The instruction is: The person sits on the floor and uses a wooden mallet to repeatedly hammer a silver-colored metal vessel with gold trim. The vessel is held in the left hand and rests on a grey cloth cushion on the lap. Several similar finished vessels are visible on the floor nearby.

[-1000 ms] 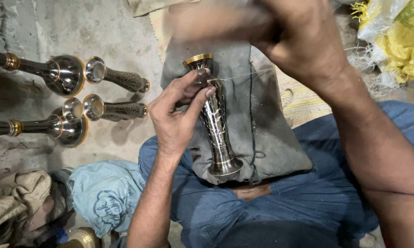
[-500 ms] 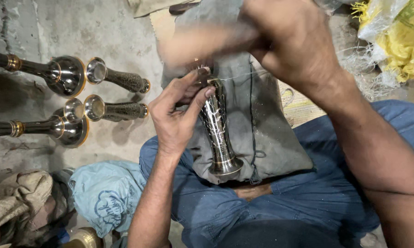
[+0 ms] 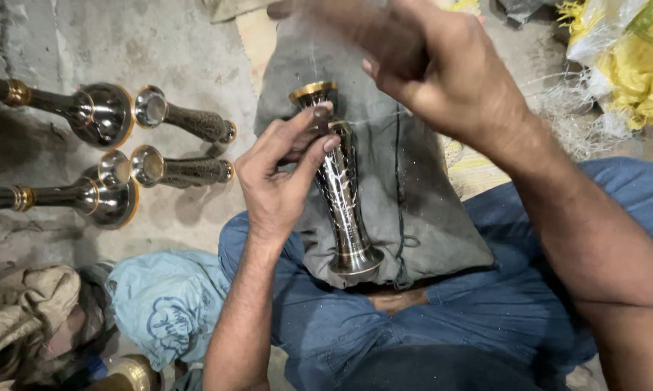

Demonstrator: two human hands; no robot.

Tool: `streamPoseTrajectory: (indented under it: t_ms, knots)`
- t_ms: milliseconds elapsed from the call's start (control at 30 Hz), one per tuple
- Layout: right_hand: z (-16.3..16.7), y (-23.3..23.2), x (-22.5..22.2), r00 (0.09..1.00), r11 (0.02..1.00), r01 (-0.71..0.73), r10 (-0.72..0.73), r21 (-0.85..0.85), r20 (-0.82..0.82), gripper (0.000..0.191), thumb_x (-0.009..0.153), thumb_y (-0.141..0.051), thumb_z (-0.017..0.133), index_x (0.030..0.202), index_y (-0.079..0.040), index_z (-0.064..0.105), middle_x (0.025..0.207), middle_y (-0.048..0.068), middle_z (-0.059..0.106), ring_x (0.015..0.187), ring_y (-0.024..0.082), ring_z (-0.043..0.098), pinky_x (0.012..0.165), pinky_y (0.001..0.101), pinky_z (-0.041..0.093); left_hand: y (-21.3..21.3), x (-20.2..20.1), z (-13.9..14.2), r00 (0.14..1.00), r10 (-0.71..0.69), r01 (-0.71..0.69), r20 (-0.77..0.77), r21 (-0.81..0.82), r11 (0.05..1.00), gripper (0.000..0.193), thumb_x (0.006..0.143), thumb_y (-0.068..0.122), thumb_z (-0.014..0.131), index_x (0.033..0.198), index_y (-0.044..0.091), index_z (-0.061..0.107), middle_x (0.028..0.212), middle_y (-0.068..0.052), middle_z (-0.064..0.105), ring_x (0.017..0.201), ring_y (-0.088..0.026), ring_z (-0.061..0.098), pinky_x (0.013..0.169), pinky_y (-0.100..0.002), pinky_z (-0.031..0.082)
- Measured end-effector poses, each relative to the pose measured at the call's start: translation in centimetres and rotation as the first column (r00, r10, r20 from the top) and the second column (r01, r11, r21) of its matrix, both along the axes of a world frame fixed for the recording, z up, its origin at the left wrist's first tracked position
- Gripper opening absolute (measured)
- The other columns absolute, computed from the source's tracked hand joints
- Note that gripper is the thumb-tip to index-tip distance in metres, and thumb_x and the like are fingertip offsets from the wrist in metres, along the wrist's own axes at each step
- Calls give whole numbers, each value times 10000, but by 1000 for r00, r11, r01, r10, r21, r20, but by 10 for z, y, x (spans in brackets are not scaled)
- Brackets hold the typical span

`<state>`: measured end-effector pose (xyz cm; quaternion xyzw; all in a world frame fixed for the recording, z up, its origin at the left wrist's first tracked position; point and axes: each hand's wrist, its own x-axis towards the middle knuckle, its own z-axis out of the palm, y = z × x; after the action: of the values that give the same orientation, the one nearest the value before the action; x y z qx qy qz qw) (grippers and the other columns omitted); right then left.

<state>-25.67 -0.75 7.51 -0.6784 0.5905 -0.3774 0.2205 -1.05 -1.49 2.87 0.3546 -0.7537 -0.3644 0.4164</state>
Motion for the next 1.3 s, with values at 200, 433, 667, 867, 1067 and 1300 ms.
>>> streamPoseTrajectory:
  t_ms: [200,433,667,867,1067,1300]
  knots:
    - [-9,1,-3,968,894,-140,32,-427,-249,312,852,18,770,1090,2,569,928,155,654,864,345,694,719,414,527,-1,-2,1,999,-23,22,-30,-51,998,364,970,-43,777,1315,-32,660,1148,-109,747,988,-128,741,876,-242,600]
    - [-2,3,0,979,922,-79,-1,-379,-206,295,823,-19,769,1045,-27,575,874,153,654,796,377,680,675,450,522,1,-1,6,1000,-16,16,-12,13,1000,368,962,-31,788,1315,-32,681,1086,-100,739,962,-137,742,865,-246,593]
    - [11,6,6,829,858,-172,-140,-484,-542,332,742,-52,805,986,-35,581,868,122,666,873,344,693,744,479,530,-2,2,-1,1000,0,0,-26,20,1000,324,950,9,790,1257,-21,693,1085,-84,746,987,-135,752,884,-251,618]
    - [15,5,6,989,982,-30,2,-185,-149,343,856,-120,767,1113,-44,554,914,91,648,876,302,685,758,440,517,-2,2,-4,998,-15,17,-66,40,999,312,964,-3,783,1261,-23,692,1114,-91,742,1000,-140,743,902,-257,611]
    - [0,7,1,963,948,-124,42,-294,-268,397,857,-98,805,1146,-23,543,1015,131,657,990,351,689,790,463,524,-3,5,-10,997,-32,33,-75,13,999,325,978,-5,783,1287,-29,684,1165,-103,742,1010,-147,735,921,-260,604]
    - [-40,-13,0,943,949,-161,67,-271,-327,512,831,-184,849,1261,-46,606,991,154,706,917,385,689,747,483,519,-5,12,-29,989,-33,39,-146,40,998,306,972,-58,751,1268,-47,671,1212,-138,719,1027,-174,750,919,-270,615]
